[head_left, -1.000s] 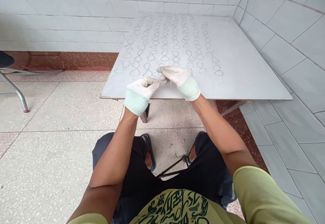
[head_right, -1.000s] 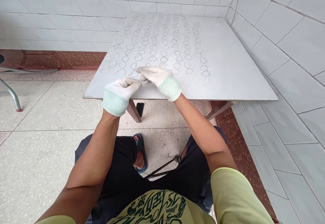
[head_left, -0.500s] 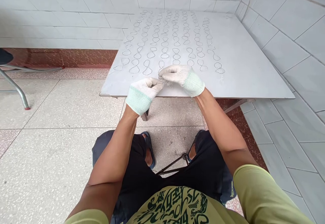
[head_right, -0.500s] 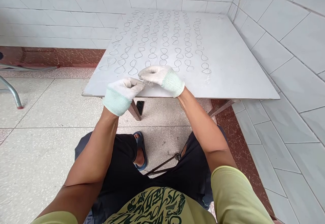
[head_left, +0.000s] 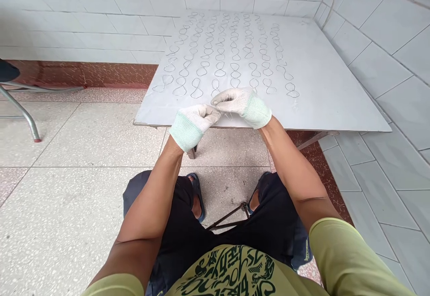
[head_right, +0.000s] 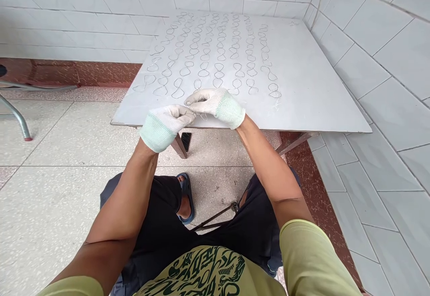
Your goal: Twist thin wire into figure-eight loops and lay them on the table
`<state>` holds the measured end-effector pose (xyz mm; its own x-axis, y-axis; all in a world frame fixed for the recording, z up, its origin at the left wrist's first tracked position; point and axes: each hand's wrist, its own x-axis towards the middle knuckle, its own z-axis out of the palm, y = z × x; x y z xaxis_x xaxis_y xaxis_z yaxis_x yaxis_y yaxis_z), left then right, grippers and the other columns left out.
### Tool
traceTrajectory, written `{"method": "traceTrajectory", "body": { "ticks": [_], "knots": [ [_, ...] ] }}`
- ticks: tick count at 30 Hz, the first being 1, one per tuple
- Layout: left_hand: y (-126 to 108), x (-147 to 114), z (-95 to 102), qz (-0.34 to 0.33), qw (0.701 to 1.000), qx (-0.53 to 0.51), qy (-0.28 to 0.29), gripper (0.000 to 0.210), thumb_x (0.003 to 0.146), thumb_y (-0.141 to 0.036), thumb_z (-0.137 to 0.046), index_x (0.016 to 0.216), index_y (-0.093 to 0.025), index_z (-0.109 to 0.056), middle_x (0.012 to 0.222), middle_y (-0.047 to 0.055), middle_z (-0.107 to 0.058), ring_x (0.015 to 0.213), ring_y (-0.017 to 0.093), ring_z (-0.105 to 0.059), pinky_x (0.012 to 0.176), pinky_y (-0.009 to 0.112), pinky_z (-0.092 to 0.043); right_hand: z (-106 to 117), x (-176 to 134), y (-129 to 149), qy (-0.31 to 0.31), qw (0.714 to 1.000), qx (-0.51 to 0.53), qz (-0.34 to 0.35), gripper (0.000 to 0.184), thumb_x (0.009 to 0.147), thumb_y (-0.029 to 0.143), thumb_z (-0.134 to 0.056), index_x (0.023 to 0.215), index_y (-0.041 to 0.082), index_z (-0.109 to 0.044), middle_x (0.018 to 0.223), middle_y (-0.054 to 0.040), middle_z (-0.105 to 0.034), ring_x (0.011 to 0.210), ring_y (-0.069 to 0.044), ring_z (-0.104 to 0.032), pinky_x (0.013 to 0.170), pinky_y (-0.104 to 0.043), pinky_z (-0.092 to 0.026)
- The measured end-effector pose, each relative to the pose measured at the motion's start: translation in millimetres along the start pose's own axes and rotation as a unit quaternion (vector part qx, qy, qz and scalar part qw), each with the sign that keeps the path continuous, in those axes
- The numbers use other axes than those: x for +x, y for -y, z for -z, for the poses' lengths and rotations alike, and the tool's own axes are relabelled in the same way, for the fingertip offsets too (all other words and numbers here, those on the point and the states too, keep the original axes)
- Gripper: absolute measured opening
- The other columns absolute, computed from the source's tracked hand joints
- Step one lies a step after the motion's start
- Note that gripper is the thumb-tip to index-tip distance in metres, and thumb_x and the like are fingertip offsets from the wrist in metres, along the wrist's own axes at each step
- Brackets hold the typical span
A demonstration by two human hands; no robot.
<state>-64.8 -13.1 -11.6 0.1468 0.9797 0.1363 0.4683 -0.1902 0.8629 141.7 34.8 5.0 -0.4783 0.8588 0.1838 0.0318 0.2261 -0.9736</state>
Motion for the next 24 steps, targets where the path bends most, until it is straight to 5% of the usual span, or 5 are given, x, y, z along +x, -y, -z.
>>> {"method": "traceTrajectory", "body": {
  "ticks": [6,12,17,24],
  "knots": [
    [-3.4,-0.7,0.3,0.022,0.999,-0.026,-0.002,0.024,0.087,-0.042,-0.078,0.082,-0.019,-0.077,0.072,0.001,-0.07,0.071,0.019,-0.061,0.068,0.03,-0.047,-4.0,5.5,-3.5,0.037,0.997,0.057,-0.034,0.014,0.085,0.03,-0.089,0.079,0.021,-0.08,0.082,-0.0003,-0.079,0.081,-0.015,-0.07,0.078,-0.028,-0.06],
    [2.5,0.2,-2.2,0.02,0.999,-0.05,0.01,0.034,0.088,-0.054,-0.081,0.083,-0.02,-0.077,0.064,-0.001,-0.061,0.065,0.018,-0.054,0.06,0.031,-0.042,1.6,5.6,-10.6,0.055,0.993,0.092,-0.041,0.022,0.086,0.041,-0.095,0.091,0.021,-0.089,0.086,-0.0031,-0.083,0.081,-0.016,-0.071,0.076,-0.028,-0.061],
    [2.5,0.6,-2.4,0.0,0.999,-0.036,-0.002,0.042,0.086,-0.06,-0.085,0.08,-0.02,-0.074,0.073,0.003,-0.07,0.071,0.019,-0.059,0.065,0.031,-0.047,1.7,7.8,-17.9,0.04,0.994,0.098,-0.021,0.017,0.084,0.036,-0.097,0.091,0.023,-0.091,0.091,-0.0033,-0.086,0.084,-0.017,-0.075,0.081,-0.029,-0.064],
    [1.5,-0.4,-0.9,0.019,0.999,-0.033,-0.018,0.029,0.086,-0.05,-0.079,0.081,-0.022,-0.075,0.072,0.002,-0.07,0.074,0.02,-0.064,0.07,0.033,-0.051,4.9,5.1,-8.9,0.036,0.993,0.099,-0.044,0.022,0.092,0.042,-0.094,0.1,0.023,-0.09,0.092,-0.0029,-0.084,0.083,-0.016,-0.074,0.077,-0.026,-0.063]
  ]
}}
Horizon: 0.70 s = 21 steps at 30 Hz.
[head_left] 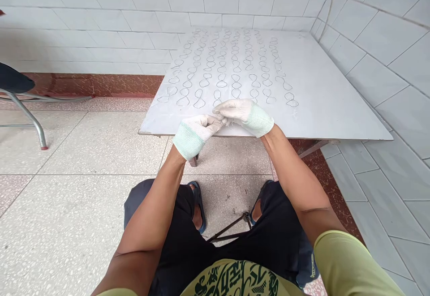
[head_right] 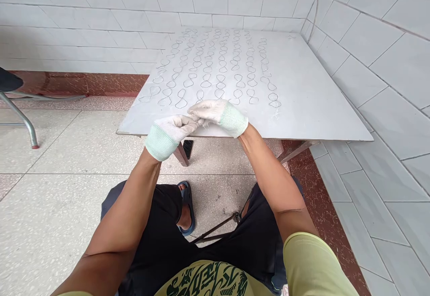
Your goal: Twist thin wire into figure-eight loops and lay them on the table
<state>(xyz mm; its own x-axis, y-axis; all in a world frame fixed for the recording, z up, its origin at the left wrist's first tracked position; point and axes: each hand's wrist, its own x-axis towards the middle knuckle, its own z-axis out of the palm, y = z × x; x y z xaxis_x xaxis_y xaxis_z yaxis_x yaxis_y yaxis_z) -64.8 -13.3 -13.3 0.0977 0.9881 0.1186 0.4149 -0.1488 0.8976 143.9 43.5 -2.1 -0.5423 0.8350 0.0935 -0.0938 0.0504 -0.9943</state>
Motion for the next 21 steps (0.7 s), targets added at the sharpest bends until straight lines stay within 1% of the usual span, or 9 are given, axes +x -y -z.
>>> {"method": "traceTrajectory", "body": {
  "ticks": [2,4,6,7,9,12,16,18,21],
  "knots": [
    [1.5,1.1,0.3,0.002,1.0,-0.014,-0.021,0.027,0.086,-0.048,-0.076,0.084,-0.021,-0.077,0.078,0.003,-0.074,0.076,0.02,-0.066,0.074,0.034,-0.052,5.0,-2.9,7.3,-0.015,1.0,0.016,-0.007,0.035,0.095,0.053,-0.092,0.11,0.022,-0.087,0.104,-0.0051,-0.084,0.089,-0.016,-0.077,0.081,-0.027,-0.065],
    [2.0,2.1,0.2,-0.001,0.998,-0.018,-0.056,0.028,0.087,-0.048,-0.073,0.087,-0.021,-0.079,0.085,0.004,-0.079,0.082,0.022,-0.069,0.08,0.035,-0.054,11.0,-4.8,13.4,-0.045,0.999,0.019,-0.011,0.047,0.096,0.063,-0.088,0.115,0.021,-0.085,0.111,-0.0076,-0.084,0.095,-0.018,-0.079,0.084,-0.028,-0.067],
    [0.8,2.3,-0.3,-0.003,0.996,-0.011,-0.09,0.026,0.088,-0.046,-0.071,0.088,-0.021,-0.079,0.09,0.005,-0.081,0.09,0.024,-0.073,0.087,0.037,-0.056,15.7,-5.3,16.8,-0.075,0.997,0.008,-0.013,0.052,0.096,0.069,-0.086,0.114,0.02,-0.084,0.11,-0.009,-0.084,0.096,-0.02,-0.08,0.082,-0.028,-0.067],
    [-0.4,2.0,-0.8,-0.001,0.994,-0.007,-0.106,0.026,0.089,-0.044,-0.07,0.089,-0.021,-0.079,0.092,0.006,-0.082,0.094,0.025,-0.074,0.091,0.037,-0.056,16.9,-5.4,17.4,-0.082,0.996,-0.001,-0.014,0.052,0.097,0.069,-0.086,0.113,0.02,-0.084,0.108,-0.0092,-0.084,0.096,-0.02,-0.08,0.082,-0.029,-0.067],
    [-3.2,0.6,-1.5,0.003,0.991,-0.005,-0.131,0.026,0.09,-0.044,-0.069,0.093,-0.021,-0.08,0.097,0.006,-0.084,0.099,0.026,-0.075,0.094,0.038,-0.057,16.5,-5.6,17.2,-0.084,0.996,-0.025,-0.015,0.045,0.1,0.063,-0.085,0.111,0.02,-0.085,0.106,-0.0086,-0.085,0.094,-0.02,-0.08,0.083,-0.029,-0.067],
    [-7.0,-2.0,-0.8,0.01,0.988,0.0,-0.156,0.028,0.092,-0.045,-0.069,0.096,-0.02,-0.082,0.102,0.007,-0.085,0.102,0.027,-0.075,0.096,0.038,-0.057,10.3,-7.4,16.7,-0.077,0.994,-0.074,-0.017,0.03,0.104,0.051,-0.083,0.103,0.021,-0.087,0.104,-0.0066,-0.086,0.091,-0.018,-0.08,0.083,-0.029,-0.066],
    [-9.7,-4.1,2.3,0.005,0.988,0.019,-0.153,0.026,0.094,-0.043,-0.067,0.089,-0.021,-0.081,0.099,0.006,-0.084,0.102,0.027,-0.075,0.096,0.038,-0.056,-0.9,-7.4,16.5,-0.058,0.994,-0.094,-0.02,0.021,0.101,0.042,-0.086,0.096,0.021,-0.087,0.097,-0.0043,-0.087,0.084,-0.015,-0.078,0.08,-0.026,-0.066],
    [-11.2,-4.8,2.9,0.0,0.988,0.022,-0.152,0.025,0.094,-0.042,-0.067,0.088,-0.021,-0.08,0.099,0.006,-0.084,0.101,0.027,-0.075,0.096,0.038,-0.055,-5.7,-4.7,15.4,-0.055,0.995,-0.083,-0.029,0.018,0.099,0.037,-0.088,0.091,0.021,-0.085,0.09,-0.0033,-0.085,0.079,-0.014,-0.076,0.076,-0.025,-0.065],
    [-14.1,-5.3,2.6,0.011,0.988,0.027,-0.155,0.024,0.093,-0.041,-0.068,0.091,-0.021,-0.081,0.099,0.006,-0.085,0.098,0.027,-0.074,0.09,0.038,-0.056,-12.1,-0.8,14.2,-0.065,0.994,-0.075,-0.048,0.024,0.099,0.028,-0.087,0.078,0.02,-0.08,0.081,-0.003,-0.083,0.071,-0.013,-0.073,0.071,-0.024,-0.063]
  ]
}}
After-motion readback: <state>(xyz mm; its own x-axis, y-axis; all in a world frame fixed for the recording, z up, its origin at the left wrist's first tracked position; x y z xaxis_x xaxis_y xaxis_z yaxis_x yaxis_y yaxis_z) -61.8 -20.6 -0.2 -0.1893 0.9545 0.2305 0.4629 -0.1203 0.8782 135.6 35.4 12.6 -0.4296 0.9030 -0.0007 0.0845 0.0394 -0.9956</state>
